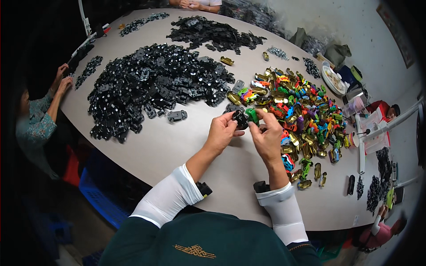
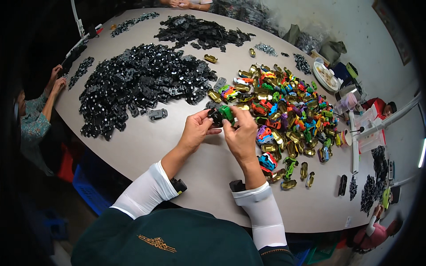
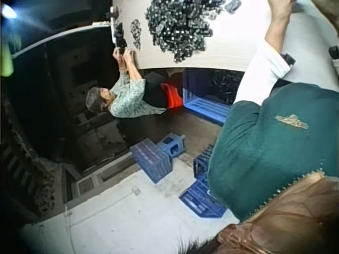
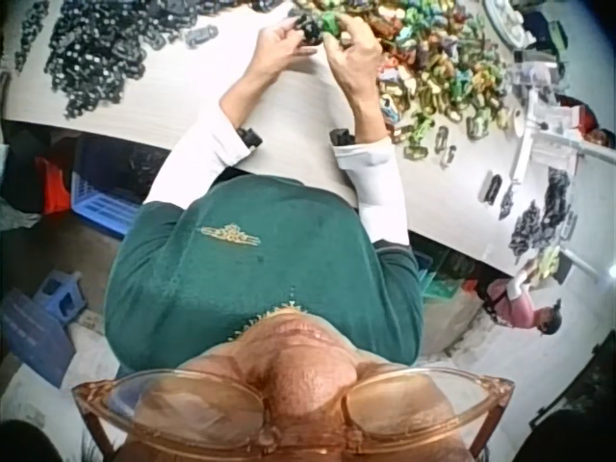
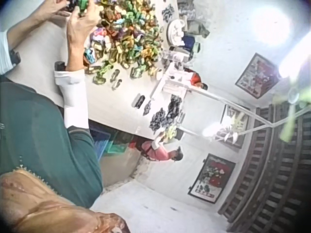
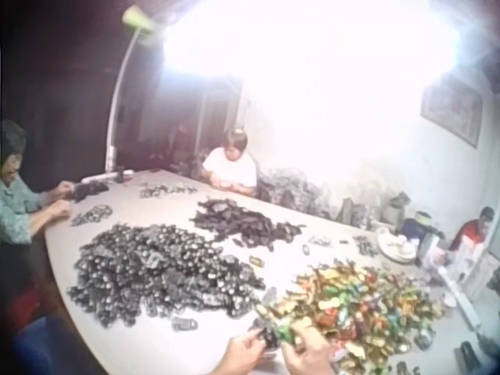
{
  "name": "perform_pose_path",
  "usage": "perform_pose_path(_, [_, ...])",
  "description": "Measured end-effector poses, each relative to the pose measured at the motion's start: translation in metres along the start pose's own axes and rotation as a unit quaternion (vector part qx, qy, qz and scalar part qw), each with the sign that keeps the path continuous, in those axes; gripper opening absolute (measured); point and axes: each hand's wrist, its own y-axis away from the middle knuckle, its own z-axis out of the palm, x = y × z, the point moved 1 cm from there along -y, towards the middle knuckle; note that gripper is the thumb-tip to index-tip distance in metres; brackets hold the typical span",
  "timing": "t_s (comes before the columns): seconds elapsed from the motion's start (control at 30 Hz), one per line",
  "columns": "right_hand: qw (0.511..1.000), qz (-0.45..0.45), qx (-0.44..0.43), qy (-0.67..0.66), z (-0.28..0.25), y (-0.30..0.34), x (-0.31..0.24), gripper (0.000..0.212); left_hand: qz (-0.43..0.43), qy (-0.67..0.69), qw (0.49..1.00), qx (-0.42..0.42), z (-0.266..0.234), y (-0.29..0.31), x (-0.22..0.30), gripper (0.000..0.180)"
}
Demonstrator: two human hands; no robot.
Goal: The person sits at a large table and assembles small toy cars by hand. They pick up a black chassis and a colored body, fit the two parts together, and place the finished unit on the table. The process is repeated continuously with different colored bodies throughout the clip.
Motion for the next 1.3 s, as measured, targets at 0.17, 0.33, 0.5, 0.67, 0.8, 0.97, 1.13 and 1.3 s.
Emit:
perform_pose_path(0.17, [0.999,-0.009,-0.051,0.014,0.011,0.005,-0.010,0.036,0.047,-0.004,0.999,-0.008,0.002,0.001,-0.002,0.026])
perform_pose_path(0.33, [0.999,-0.021,-0.023,0.033,0.018,0.008,0.001,0.037,0.073,-0.064,0.995,-0.005,0.001,-0.001,-0.006,0.026])
perform_pose_path(0.5, [0.999,-0.014,-0.038,0.035,0.017,0.008,-0.001,0.038,0.087,-0.098,0.991,-0.021,-0.002,0.000,-0.006,0.025])
perform_pose_path(0.67, [0.998,-0.027,-0.015,0.048,0.016,0.008,0.006,0.041,0.024,-0.107,0.994,-0.004,-0.012,-0.002,0.005,0.028])
perform_pose_path(0.8, [0.987,0.135,0.014,-0.086,0.014,0.005,0.009,0.029,0.036,0.128,0.990,0.049,-0.008,-0.003,0.008,0.023])
perform_pose_path(0.97, [0.956,0.183,-0.006,-0.230,0.016,0.001,0.024,0.021,0.043,-0.017,0.999,-0.012,-0.005,-0.001,0.001,0.021])
perform_pose_path(1.13, [0.977,0.121,-0.045,-0.171,0.009,0.001,0.012,0.024,-0.004,0.055,0.998,-0.029,0.000,0.003,0.016,0.022])
perform_pose_path(1.3, [0.991,0.058,-0.025,-0.114,0.007,0.003,0.000,0.029,0.007,0.040,0.998,-0.048,0.001,0.005,0.014,0.027])
